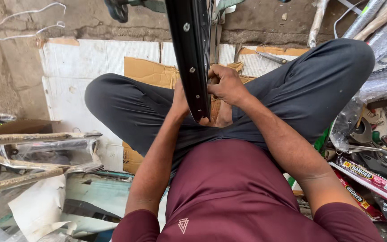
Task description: The person sits on the floor and works on a bicycle wheel, adjusting the spokes and hub using a small tool and by hand.
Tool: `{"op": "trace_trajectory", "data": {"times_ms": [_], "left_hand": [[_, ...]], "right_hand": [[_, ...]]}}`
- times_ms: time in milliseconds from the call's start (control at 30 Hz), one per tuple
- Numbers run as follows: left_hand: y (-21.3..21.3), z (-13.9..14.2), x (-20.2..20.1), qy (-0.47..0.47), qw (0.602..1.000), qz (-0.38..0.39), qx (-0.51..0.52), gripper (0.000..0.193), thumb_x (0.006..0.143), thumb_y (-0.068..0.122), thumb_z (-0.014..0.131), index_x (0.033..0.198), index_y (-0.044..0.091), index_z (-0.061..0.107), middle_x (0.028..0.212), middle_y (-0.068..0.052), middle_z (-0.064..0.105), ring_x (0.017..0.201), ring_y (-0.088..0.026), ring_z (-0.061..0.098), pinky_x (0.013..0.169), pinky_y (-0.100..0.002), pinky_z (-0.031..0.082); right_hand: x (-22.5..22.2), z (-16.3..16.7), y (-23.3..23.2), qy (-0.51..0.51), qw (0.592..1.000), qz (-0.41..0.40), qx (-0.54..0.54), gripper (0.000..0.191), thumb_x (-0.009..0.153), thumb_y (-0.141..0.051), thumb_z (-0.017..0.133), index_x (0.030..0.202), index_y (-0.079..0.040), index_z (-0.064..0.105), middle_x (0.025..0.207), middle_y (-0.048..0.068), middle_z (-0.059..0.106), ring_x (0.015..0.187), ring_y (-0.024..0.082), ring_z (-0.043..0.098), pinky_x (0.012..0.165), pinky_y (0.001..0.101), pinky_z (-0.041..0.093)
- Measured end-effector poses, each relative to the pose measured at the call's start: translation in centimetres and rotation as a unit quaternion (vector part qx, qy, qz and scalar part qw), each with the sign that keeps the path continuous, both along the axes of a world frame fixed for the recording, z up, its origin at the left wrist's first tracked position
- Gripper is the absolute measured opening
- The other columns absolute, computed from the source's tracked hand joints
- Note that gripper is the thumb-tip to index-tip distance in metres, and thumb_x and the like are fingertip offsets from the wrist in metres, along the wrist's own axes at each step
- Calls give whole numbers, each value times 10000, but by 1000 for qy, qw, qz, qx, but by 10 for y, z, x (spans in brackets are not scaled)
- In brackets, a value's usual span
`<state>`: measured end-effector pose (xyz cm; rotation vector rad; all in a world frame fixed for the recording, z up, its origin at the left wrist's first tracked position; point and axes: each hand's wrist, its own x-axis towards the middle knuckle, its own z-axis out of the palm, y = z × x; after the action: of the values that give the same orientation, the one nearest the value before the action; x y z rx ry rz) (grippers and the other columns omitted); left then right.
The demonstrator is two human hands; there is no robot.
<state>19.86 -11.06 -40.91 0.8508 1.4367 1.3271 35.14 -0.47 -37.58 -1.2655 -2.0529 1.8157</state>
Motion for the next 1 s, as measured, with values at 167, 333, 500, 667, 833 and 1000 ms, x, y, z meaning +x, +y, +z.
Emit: {"op": "trace_trajectory", "data": {"times_ms": [167, 333, 500, 667, 833, 1000], "left_hand": [[4, 16, -10, -94, 982, -81, -140, 178, 922, 154, 704, 1018, 4, 699, 836, -5, 706, 729, -74, 655, 585, -258, 554], [5, 31, -11, -15, 976, -113, -187, 252, 922, 227, 741, 977, -18, 721, 813, -73, 728, 718, -116, 673, 590, -307, 554], [0, 16, -5, 244, 960, -118, -72, 226, 908, 222, 730, 995, 14, 707, 868, -177, 739, 781, -306, 739, 663, -398, 575], [-6, -26, 3, 325, 932, -86, -134, 239, 875, 263, 679, 885, 27, 718, 845, -223, 718, 808, -435, 700, 679, -503, 550], [-5, -27, 10, 417, 902, -46, -98, 181, 890, 159, 598, 848, 22, 707, 826, -233, 710, 796, -414, 680, 671, -496, 519], [-23, 26, -15, -280, 947, -124, -95, 196, 924, 198, 702, 848, 19, 672, 889, -154, 768, 584, -143, 652, 528, -295, 523]], "right_hand": [[7, 15, 11, 24, 990, 104, 93, 166, 888, -91, 752, 1010, -7, 677, 850, 103, 699, 775, 196, 664, 707, 345, 534], [17, 6, 11, 45, 996, 79, 13, 168, 924, -23, 631, 1065, -47, 719, 884, 63, 725, 822, 160, 699, 766, 314, 575], [18, -10, 7, 68, 996, 64, 8, 186, 872, -2, 642, 1036, -21, 728, 906, 80, 740, 826, 171, 689, 766, 321, 568], [13, -31, 11, -16, 999, -18, 28, 153, 924, -101, 625, 1005, 0, 706, 874, 126, 747, 779, 193, 712, 742, 349, 582], [2, -38, 14, 12, 988, -72, 134, 253, 966, -203, 659, 1128, -11, 689, 970, 144, 742, 860, 172, 700, 765, 347, 551], [8, -21, 12, 192, 981, -30, -15, 136, 982, -111, 632, 1013, 6, 694, 885, 31, 689, 800, 70, 606, 693, 246, 521]]}}
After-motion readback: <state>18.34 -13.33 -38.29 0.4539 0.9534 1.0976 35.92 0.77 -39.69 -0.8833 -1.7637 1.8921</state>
